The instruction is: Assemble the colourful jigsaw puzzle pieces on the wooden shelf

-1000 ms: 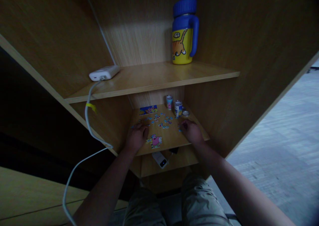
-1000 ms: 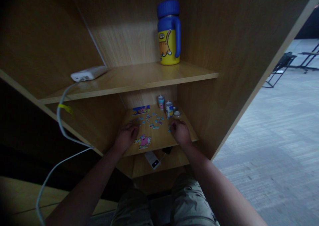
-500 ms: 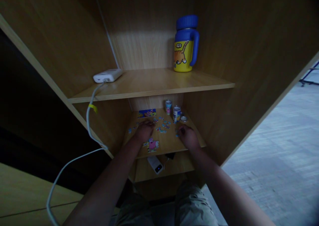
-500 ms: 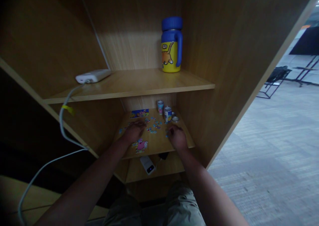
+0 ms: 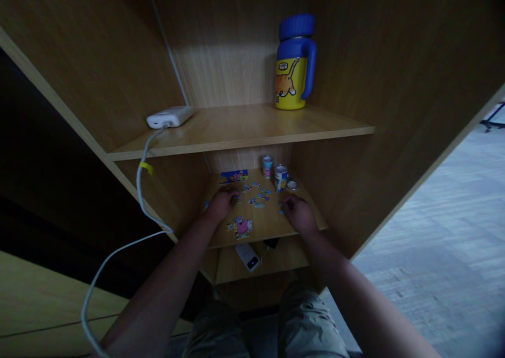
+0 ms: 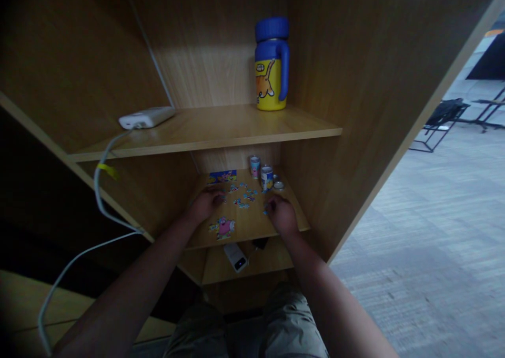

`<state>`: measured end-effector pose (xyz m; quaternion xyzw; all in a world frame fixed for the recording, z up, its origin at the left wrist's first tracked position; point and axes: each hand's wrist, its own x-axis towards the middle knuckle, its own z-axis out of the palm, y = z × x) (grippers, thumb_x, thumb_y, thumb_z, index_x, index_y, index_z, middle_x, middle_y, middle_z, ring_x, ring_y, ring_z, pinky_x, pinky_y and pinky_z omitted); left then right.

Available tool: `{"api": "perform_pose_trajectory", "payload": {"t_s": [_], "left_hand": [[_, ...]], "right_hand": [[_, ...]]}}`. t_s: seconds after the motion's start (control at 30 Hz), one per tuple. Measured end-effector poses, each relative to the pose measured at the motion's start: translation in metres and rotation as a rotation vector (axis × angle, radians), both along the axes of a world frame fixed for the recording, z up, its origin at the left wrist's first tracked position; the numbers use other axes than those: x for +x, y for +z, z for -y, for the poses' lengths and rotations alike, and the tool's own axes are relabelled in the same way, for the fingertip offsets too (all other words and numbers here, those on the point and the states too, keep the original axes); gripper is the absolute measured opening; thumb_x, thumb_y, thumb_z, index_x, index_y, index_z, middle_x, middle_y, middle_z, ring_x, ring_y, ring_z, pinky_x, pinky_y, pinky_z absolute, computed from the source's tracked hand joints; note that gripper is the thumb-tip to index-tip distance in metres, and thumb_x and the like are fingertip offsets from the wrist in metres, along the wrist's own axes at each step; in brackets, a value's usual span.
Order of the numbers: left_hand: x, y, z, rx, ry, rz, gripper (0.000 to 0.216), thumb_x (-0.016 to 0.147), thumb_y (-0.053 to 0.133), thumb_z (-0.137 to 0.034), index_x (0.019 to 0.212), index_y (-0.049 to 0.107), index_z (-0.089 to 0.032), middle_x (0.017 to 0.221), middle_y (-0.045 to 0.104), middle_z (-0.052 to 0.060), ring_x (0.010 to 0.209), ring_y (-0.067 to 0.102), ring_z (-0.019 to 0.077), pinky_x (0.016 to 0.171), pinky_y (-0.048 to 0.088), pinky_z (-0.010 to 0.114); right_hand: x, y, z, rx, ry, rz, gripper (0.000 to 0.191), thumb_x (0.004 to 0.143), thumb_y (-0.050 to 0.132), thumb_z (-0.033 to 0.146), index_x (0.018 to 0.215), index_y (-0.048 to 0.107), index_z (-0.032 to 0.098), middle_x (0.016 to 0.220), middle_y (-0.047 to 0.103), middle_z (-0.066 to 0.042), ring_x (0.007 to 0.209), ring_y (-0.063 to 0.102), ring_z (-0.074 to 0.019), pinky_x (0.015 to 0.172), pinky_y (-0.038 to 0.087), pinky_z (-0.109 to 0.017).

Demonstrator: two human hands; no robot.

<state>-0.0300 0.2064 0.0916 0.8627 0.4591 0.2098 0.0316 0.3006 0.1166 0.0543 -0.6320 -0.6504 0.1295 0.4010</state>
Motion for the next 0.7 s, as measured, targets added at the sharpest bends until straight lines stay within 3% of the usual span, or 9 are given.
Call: {"api": "perform_pose_trajectory", "payload": {"t_s": [0.1, 0.27, 0.43, 0.7], "left_hand": [[-0.002, 0.001, -0.009, 0.019, -0.010, 0.015, 0.028, 0.099, 0.060, -0.017, 0.112, 0.085, -0.018, 0.125, 0.079, 0.015, 0.124, 0.070, 0.0307, 0.118, 0.052, 0.050], [0.000, 0.000, -0.015, -0.015, -0.120, -0.057, 0.020, 0.093, 0.068, -0.016, 0.097, 0.086, -0.023, 0.112, 0.079, 0.011, 0.120, 0.069, 0.0301, 0.117, 0.050, 0.050], [0.001, -0.001, -0.017, -0.084, -0.097, -0.009, 0.011, 0.088, 0.074, -0.017, 0.091, 0.083, -0.022, 0.102, 0.079, 0.008, 0.111, 0.070, 0.0270, 0.118, 0.049, 0.049], [0.007, 0.002, -0.009, -0.390, -0.058, 0.204, 0.007, 0.085, 0.078, -0.025, 0.085, 0.079, -0.018, 0.093, 0.083, 0.008, 0.092, 0.076, 0.0246, 0.092, 0.060, 0.039]], "right_hand": [[0.000, 0.001, 0.000, -0.002, -0.001, 0.007, 0.012, 0.099, 0.064, 0.021, 0.103, 0.076, 0.023, 0.098, 0.082, -0.005, 0.087, 0.076, -0.0204, 0.080, 0.052, -0.027], [0.000, 0.002, 0.000, 0.006, -0.008, 0.051, 0.015, 0.100, 0.063, 0.018, 0.101, 0.077, 0.023, 0.100, 0.083, -0.006, 0.091, 0.077, -0.0214, 0.084, 0.053, -0.028], [0.000, 0.002, 0.000, 0.004, 0.000, 0.017, 0.013, 0.101, 0.064, 0.020, 0.103, 0.077, 0.022, 0.100, 0.083, -0.006, 0.090, 0.077, -0.0211, 0.082, 0.052, -0.028], [0.001, 0.001, -0.001, 0.006, -0.003, 0.023, 0.011, 0.100, 0.066, 0.021, 0.103, 0.076, 0.023, 0.099, 0.083, -0.005, 0.089, 0.077, -0.0210, 0.083, 0.053, -0.027]]}}
